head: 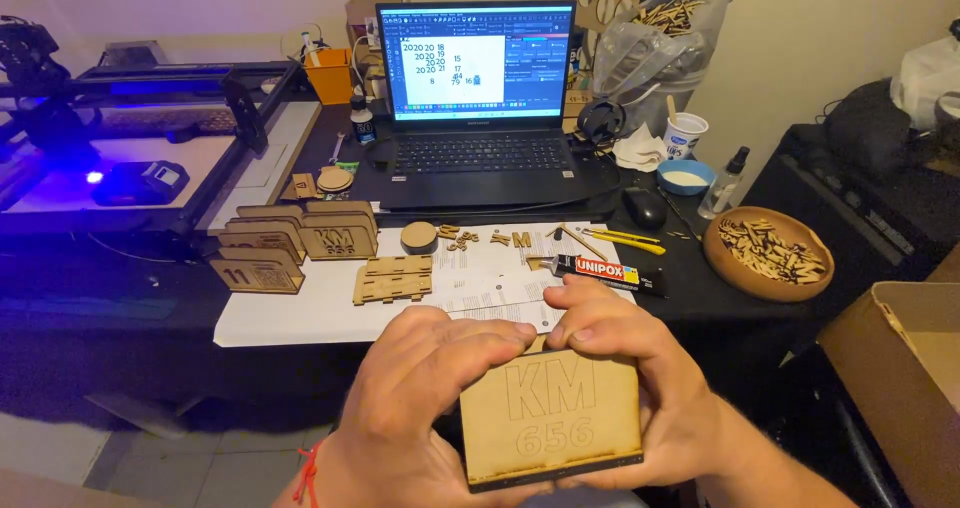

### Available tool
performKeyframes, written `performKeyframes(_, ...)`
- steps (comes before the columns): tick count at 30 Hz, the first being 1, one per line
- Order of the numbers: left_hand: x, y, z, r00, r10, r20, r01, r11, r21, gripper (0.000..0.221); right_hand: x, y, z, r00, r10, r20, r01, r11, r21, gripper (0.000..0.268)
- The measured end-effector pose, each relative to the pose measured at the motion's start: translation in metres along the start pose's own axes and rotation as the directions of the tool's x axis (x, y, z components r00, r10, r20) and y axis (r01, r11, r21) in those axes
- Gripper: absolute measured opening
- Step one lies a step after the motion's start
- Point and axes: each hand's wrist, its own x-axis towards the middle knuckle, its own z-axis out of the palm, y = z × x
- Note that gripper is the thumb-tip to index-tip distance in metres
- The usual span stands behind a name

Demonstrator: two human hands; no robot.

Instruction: Assembling laser-cut wooden box components by applying glue to the joints and pressing the pieces together.

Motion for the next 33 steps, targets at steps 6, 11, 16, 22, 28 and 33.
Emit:
performKeyframes(6, 0.0002, -0.0007, -0.0011, 1.000, 0.010, 0.008, -0.010, 1.000, -0.002, 0.067, -0.0001, 0.0001, -0.0006, 1.000, -0.001, 0.010, 0.001, 1.000, -0.014, 0.076)
performKeyframes(11, -0.0008, -0.0036, -0.0006, 1.000, 0.024, 0.011, -0.024, 1.000, 0.002, 0.068, 0.0004, 0.0003, 0.0006, 1.000, -0.002, 0.007, 0.002, 1.000, -0.025, 0.077)
performKeyframes(16, -0.0011, -0.0053, -0.0034, 0.998, 0.051, 0.040, -0.051, 0.999, 0.007, 0.070, 0.0003, 0.0006, 0.0004, 1.000, -0.006, 0.010, 0.007, 1.000, -0.026, 0.078)
performKeyframes(22, 0.0008, -0.0028, -0.0022, 0.999, 0.023, 0.033, -0.023, 1.000, -0.013, 0.068, -0.0020, 0.0023, 0.0003, 1.000, 0.004, 0.008, -0.004, 1.000, -0.020, 0.077)
performKeyframes(28, 0.0009, -0.0026, -0.0025, 0.999, 0.025, 0.028, -0.025, 1.000, 0.003, 0.069, -0.0017, 0.0019, 0.0005, 1.000, 0.002, 0.006, -0.001, 1.000, -0.016, 0.079)
performKeyframes(33, 0.0020, -0.0010, -0.0019, 1.000, 0.016, 0.015, -0.016, 1.000, -0.008, 0.066, -0.0022, 0.0027, 0.0003, 1.000, -0.002, 0.008, 0.002, 1.000, -0.014, 0.078)
